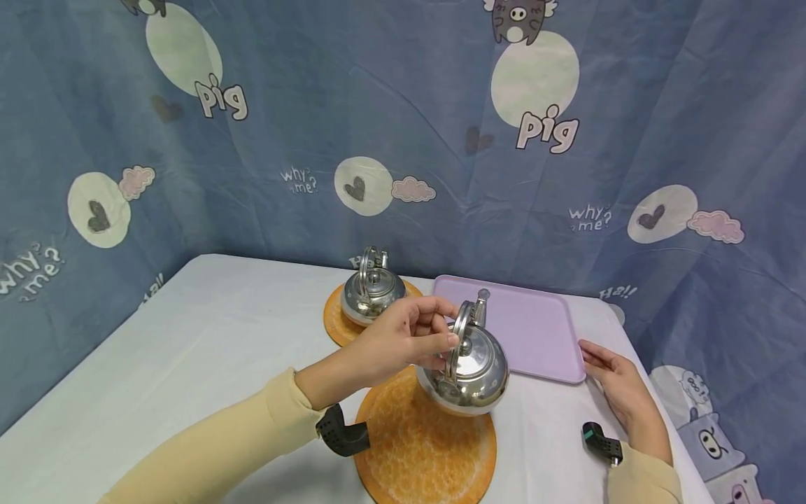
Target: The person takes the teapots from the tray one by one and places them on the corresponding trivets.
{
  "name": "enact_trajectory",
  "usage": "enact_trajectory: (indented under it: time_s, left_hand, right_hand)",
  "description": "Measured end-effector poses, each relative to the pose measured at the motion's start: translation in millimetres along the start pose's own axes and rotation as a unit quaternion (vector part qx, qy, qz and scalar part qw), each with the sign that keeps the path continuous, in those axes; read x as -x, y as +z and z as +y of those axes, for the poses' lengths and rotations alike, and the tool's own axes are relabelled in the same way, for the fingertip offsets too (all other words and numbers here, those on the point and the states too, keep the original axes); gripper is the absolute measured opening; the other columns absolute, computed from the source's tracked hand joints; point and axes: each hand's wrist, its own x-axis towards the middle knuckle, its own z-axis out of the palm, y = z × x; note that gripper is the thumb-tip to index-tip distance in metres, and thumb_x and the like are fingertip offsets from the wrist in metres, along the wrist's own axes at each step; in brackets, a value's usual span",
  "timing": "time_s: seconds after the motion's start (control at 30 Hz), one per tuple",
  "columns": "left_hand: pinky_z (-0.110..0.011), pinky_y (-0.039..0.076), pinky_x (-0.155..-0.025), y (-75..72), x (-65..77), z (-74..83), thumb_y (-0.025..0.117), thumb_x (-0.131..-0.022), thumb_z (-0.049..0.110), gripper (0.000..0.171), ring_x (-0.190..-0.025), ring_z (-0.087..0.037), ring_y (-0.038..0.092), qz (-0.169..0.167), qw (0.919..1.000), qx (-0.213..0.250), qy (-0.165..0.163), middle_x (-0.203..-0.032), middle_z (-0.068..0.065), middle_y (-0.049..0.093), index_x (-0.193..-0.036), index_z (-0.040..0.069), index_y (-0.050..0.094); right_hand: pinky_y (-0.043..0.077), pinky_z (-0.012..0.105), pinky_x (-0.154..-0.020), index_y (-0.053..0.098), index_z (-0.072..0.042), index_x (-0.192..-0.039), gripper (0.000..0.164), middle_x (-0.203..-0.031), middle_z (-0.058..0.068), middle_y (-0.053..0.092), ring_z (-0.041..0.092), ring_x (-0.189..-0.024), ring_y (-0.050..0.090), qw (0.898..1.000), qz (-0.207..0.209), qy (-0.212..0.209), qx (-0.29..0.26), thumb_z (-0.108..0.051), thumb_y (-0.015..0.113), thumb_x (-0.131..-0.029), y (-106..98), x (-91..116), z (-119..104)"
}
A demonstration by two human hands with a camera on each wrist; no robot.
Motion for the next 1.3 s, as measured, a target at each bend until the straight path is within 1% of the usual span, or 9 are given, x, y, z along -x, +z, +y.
enact_trajectory:
  time_s: [0.1, 0.27, 0.4, 0.57, 0.67, 0.83, 0.97, 1.13, 1.3]
  left_hand:
    - [-0.036, 0.068, -0.081, -2.3, 6.6, -4.2, 0.07, -0.103, 0.001, 0.035, -0.08, -0.008, 0.067, 0.006, 1.0, 0.002, -0.006, -0.091, 0.0, 0.066, -0.136, -0.003, 0.06]
    - [-0.036, 0.068, -0.08, -2.6, 16.5, -13.0, 0.07, -0.102, -0.001, 0.033, -0.077, -0.007, 0.068, 0.012, 0.9998, 0.011, -0.008, -0.089, 0.001, 0.065, -0.133, -0.006, 0.06]
    - [-0.035, 0.068, -0.08, -1.7, 24.7, -18.3, 0.07, -0.102, 0.0, 0.034, -0.076, -0.007, 0.067, 0.015, 0.9996, 0.017, -0.014, -0.089, 0.002, 0.064, -0.133, -0.007, 0.06]
    - [-0.035, 0.068, -0.08, -1.2, 33.6, -25.3, 0.07, -0.101, -0.001, 0.035, -0.076, -0.007, 0.067, 0.02, 0.9992, 0.028, -0.022, -0.089, 0.003, 0.065, -0.134, -0.008, 0.058]
    - [-0.034, 0.068, -0.08, -0.9, 38.1, -29.9, 0.07, -0.101, -0.002, 0.035, -0.076, -0.006, 0.067, 0.025, 0.9986, 0.038, -0.027, -0.088, 0.004, 0.066, -0.133, -0.008, 0.058]
    - [-0.033, 0.068, -0.08, -0.4, 45.6, -37.9, 0.07, -0.101, -0.003, 0.037, -0.077, -0.005, 0.067, 0.03, 0.9975, 0.053, -0.036, -0.089, 0.004, 0.066, -0.135, -0.009, 0.057]
    - [-0.032, 0.068, -0.08, -1.9, 52.8, -39.9, 0.07, -0.102, -0.001, 0.037, -0.08, -0.005, 0.068, 0.04, 0.9969, 0.058, -0.037, -0.089, 0.004, 0.066, -0.135, -0.008, 0.058]
    - [-0.03, 0.067, -0.077, -2.5, 59.6, -40.3, 0.071, -0.101, 0.0, 0.035, -0.077, -0.006, 0.067, 0.046, 0.9968, 0.057, -0.033, -0.087, 0.004, 0.066, -0.133, -0.008, 0.058]
    - [-0.03, 0.067, -0.076, -1.3, 63.1, -43.2, 0.072, -0.1, 0.0, 0.035, -0.077, -0.006, 0.067, 0.053, 0.9965, 0.057, -0.031, -0.086, 0.004, 0.067, -0.13, -0.009, 0.058]
  right_hand:
    - [0.05, 0.0, -0.087, 0.022, 0.025, -0.156, 0.061, -0.107, -0.04, 0.058, -0.021, -0.101, 0.056, 1.0, 0.001, -0.003, -0.001, 0.009, 0.052, -0.106, -1, 1, 0]
    - [0.049, 0.0, -0.086, 0.023, 0.025, -0.157, 0.061, -0.106, -0.041, 0.058, -0.023, -0.101, 0.055, 1.0, 0.004, 0.001, 0.008, 0.007, 0.053, -0.107, -2, 3, 2]
    - [0.049, 0.0, -0.086, 0.025, 0.024, -0.156, 0.06, -0.106, -0.04, 0.06, -0.022, -0.101, 0.056, 1.0, 0.004, 0.002, -0.005, 0.006, 0.055, -0.107, -4, 4, 4]
    - [0.049, 0.0, -0.086, 0.031, 0.024, -0.155, 0.058, -0.107, -0.038, 0.063, -0.021, -0.102, 0.058, 1.0, 0.005, -0.011, -0.021, 0.007, 0.056, -0.106, -6, 4, 5]
    - [0.049, 0.001, -0.086, 0.03, 0.024, -0.155, 0.058, -0.108, -0.037, 0.064, -0.02, -0.102, 0.058, 1.0, 0.002, -0.013, -0.025, 0.007, 0.056, -0.106, -5, 4, 5]
    - [0.049, 0.0, -0.087, 0.025, 0.025, -0.156, 0.06, -0.109, -0.041, 0.059, -0.022, -0.103, 0.055, 1.0, -0.004, -0.008, 0.001, 0.006, 0.054, -0.107, -3, 3, 4]
    - [0.047, -0.001, -0.088, 0.022, 0.024, -0.158, 0.061, -0.11, -0.043, 0.054, -0.024, -0.104, 0.053, 1.0, -0.008, -0.009, 0.018, 0.003, 0.054, -0.109, -1, 1, 1]
    - [0.047, -0.002, -0.088, 0.022, 0.023, -0.158, 0.061, -0.11, -0.044, 0.052, -0.024, -0.104, 0.052, 1.0, -0.008, -0.005, 0.026, 0.002, 0.053, -0.11, 0, 1, -1]
    - [0.048, -0.001, -0.088, 0.022, 0.024, -0.157, 0.06, -0.11, -0.042, 0.055, -0.022, -0.104, 0.054, 1.0, -0.006, -0.007, 0.008, 0.005, 0.053, -0.109, 0, 1, -1]
